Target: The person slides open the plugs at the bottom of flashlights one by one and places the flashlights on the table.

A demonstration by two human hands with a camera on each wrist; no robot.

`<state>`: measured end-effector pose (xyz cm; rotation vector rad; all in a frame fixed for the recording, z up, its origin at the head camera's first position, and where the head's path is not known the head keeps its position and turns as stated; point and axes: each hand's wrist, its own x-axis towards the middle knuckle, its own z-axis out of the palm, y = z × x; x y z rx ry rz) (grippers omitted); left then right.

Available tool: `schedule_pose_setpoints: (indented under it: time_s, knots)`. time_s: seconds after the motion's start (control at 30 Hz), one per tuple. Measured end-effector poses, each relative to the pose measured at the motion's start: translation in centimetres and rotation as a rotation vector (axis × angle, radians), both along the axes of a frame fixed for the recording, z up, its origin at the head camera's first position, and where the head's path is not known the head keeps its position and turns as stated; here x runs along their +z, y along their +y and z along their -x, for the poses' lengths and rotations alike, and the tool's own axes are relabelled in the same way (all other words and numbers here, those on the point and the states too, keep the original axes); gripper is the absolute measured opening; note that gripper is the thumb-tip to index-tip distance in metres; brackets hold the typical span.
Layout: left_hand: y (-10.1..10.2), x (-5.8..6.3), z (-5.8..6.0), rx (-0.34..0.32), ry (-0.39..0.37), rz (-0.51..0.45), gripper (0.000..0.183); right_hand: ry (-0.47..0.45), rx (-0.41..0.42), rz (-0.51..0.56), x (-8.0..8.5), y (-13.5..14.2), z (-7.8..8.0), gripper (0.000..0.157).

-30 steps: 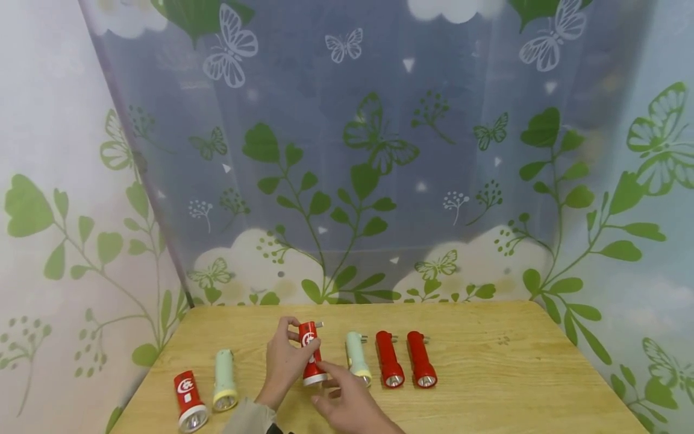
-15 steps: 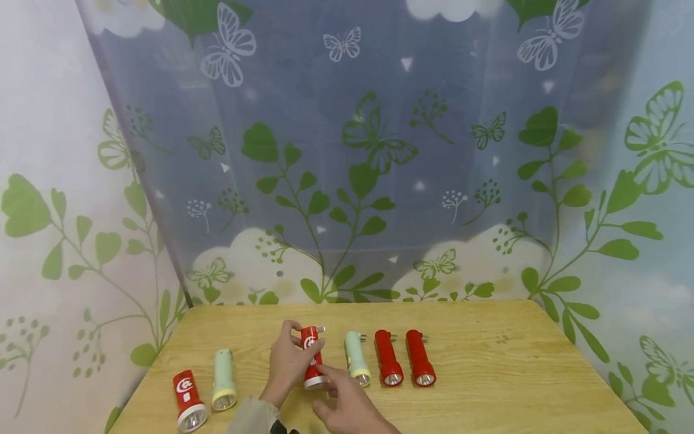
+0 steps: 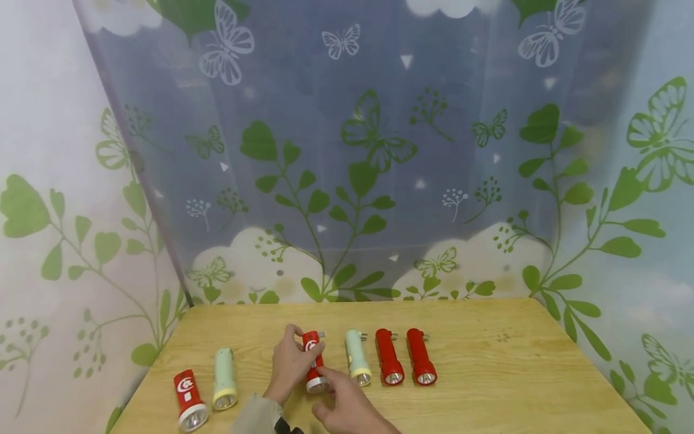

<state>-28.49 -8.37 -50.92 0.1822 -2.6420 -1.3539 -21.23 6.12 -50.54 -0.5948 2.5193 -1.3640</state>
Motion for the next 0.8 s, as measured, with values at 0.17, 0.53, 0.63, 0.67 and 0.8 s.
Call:
schedule_pose_setpoints:
  time_s: [0.17, 0.53, 0.63, 0.67, 0.8]
  knots:
    - [-0.1, -0.4, 0.2, -0.006, -0.015, 0.023, 0.048, -0.013, -0.006, -0.014, -0.2, -0.2, 0.2, 0.063]
    - [0.1, -1.2, 0.9, 0.011, -0.042, 0.054, 0.047, -0.013, -0.026, -0.03, -0.2, -0.4, 0.1, 0.064]
    - [0.1, -1.1, 0.9, 0.007, -0.014, 0.062, 0.048, -0.037, -0.034, -0.019, -0.1, -0.4, 0.3, 0.065]
    - [0.1, -1.1, 0.8, 0.006, -0.006, 0.066, 0.048, -0.042, -0.037, -0.015, 0.0, -0.4, 0.3, 0.064]
    - [0.0, -1.1, 0.8, 0.001, 0.006, 0.088, 0.05, -0.049, -0.052, -0.015, -0.2, -0.5, 0.4, 0.064]
